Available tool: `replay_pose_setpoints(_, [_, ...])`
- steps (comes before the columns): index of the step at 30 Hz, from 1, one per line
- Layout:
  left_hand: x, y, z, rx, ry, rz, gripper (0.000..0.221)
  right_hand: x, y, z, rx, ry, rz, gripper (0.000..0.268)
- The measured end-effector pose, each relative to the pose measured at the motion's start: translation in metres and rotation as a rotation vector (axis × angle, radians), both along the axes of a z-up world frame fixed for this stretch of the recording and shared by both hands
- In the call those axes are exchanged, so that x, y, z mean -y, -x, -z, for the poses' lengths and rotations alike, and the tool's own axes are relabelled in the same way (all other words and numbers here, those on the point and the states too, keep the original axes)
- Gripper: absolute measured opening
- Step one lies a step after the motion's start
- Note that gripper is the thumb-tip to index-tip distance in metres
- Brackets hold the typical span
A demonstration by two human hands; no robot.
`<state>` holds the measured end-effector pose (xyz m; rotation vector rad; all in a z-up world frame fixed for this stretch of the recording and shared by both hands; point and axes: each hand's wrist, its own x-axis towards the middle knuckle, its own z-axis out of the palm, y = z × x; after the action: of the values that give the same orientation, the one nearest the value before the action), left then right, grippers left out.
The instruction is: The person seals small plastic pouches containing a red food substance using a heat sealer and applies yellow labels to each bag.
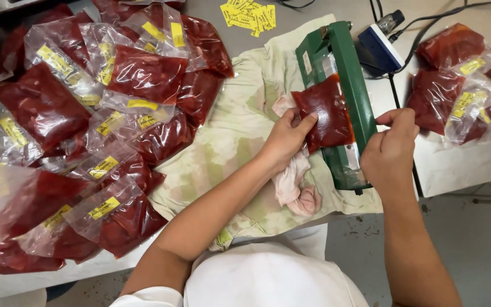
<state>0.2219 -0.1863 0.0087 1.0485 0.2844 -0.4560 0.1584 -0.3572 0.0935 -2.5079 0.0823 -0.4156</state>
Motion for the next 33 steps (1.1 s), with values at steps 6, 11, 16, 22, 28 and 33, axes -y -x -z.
replay_pose_setpoints(6, [-0.014,-0.006,-0.034,-0.145,0.031,0.070,0.043,-0.011,-0.003,-0.016,-0.145,-0.036,0.042,0.029])
replay_pose_setpoints(11, [-0.015,-0.010,-0.037,-0.182,0.071,0.078,0.044,-0.012,-0.005,-0.019,-0.149,-0.029,0.022,0.030])
replay_pose_setpoints(16, [-0.010,-0.011,-0.050,-0.203,0.086,0.098,0.063,-0.010,-0.002,-0.022,-0.055,0.056,-0.021,0.030])
replay_pose_setpoints(22, [-0.013,-0.012,-0.040,-0.226,0.336,0.012,0.063,-0.028,-0.015,-0.099,-0.323,0.070,0.107,0.036])
replay_pose_setpoints(28, [-0.093,0.018,-0.041,-0.125,0.482,0.040,0.057,-0.069,-0.004,-0.121,0.321,0.339,-0.365,0.026])
replay_pose_setpoints(33, [-0.194,0.070,-0.036,0.220,-0.473,0.259,0.050,-0.112,-0.076,-0.046,-0.073,0.021,-0.298,0.017])
